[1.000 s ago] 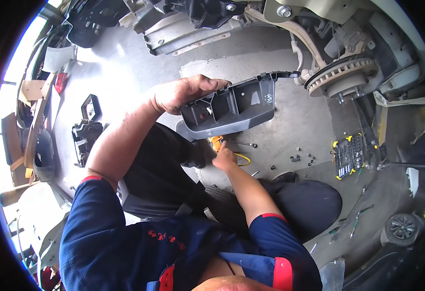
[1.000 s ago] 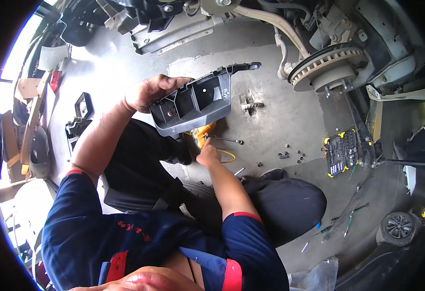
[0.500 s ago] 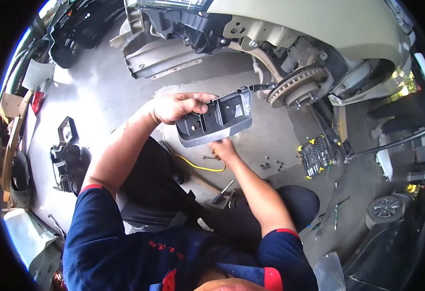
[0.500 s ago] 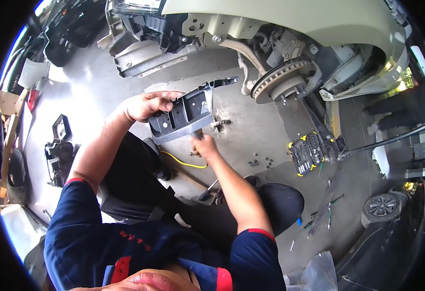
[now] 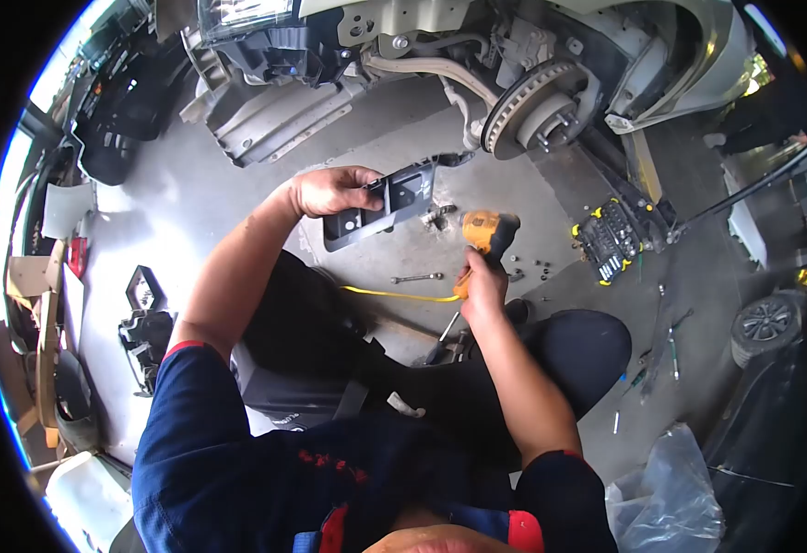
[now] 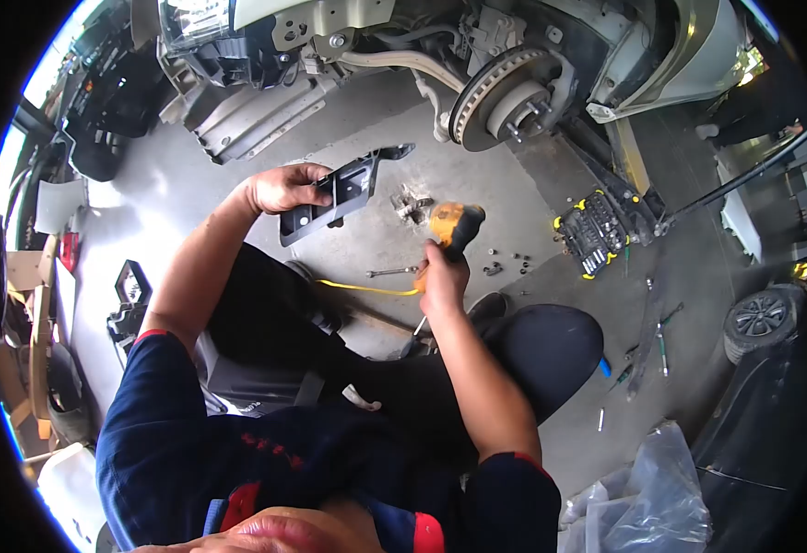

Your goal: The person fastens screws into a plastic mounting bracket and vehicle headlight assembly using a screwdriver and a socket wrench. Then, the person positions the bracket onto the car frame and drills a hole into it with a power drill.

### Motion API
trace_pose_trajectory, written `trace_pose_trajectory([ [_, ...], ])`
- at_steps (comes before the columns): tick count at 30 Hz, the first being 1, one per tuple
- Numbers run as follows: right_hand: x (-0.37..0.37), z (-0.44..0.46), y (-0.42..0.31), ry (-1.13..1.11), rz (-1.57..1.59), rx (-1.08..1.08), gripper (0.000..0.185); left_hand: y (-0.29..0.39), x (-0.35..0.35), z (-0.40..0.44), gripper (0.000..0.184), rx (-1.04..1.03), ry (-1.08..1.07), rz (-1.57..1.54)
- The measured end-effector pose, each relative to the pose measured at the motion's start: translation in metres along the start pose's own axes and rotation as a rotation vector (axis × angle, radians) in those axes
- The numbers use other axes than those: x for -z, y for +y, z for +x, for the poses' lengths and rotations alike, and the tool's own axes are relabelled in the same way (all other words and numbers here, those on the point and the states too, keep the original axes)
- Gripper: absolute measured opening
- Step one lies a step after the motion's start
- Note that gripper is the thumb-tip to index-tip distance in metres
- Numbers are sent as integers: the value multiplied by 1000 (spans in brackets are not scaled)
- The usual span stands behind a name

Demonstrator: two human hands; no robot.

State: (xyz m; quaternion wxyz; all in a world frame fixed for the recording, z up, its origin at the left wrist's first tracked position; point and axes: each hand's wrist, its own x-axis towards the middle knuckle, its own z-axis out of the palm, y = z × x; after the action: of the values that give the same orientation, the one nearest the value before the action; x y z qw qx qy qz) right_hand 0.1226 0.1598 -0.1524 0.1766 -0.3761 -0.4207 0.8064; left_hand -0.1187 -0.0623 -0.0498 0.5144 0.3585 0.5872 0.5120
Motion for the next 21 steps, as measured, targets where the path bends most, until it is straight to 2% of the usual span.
trace_pose_trajectory([
  [1, 3, 3, 9, 75, 15, -66, 16, 3, -8, -1, 15, -2, 38, -33],
  [3, 14, 4, 25, 82, -11, -154, 13, 9, -24, -10, 19, -11, 78, -101],
  [5, 19, -5, 24, 51, 16, -251, 11, -23, -20, -5, 25, -83, 255, 37],
  [6, 19, -12, 13, 30, 29, -272, 11, 29, -54, -13, 24, 20, 165, 0],
  [8, 22, -21, -8, -75, 33, -275, 14, 57, -80, -20, 22, 4, 94, 28],
  [11, 26, -57, -66, -253, -4, -112, 14, 50, -95, -22, 21, -108, 116, 100],
  [12, 30, -70, -82, -304, 66, -20, 17, 50, -112, -28, 19, -141, 193, -69],
  [15, 68, -111, -109, -532, 148, 205, 14, 51, -139, -38, 50, -348, 159, -132],
  [16, 82, -115, -111, -632, 182, 293, 15, 51, -145, -36, 66, -399, 179, -120],
  [17, 92, -123, -111, -632, 129, 391, 29, 52, -153, -35, 56, -406, 209, -207],
  [19, 105, -140, -132, -551, -122, 522, 44, 71, -154, -29, 36, -202, 356, -79],
  [20, 118, -140, -130, -527, -141, 523, 48, 67, -150, -22, 24, -212, 427, 15],
  [21, 130, -143, -127, -497, -161, 523, 52, 70, -144, -15, 31, -214, 476, 165],
])
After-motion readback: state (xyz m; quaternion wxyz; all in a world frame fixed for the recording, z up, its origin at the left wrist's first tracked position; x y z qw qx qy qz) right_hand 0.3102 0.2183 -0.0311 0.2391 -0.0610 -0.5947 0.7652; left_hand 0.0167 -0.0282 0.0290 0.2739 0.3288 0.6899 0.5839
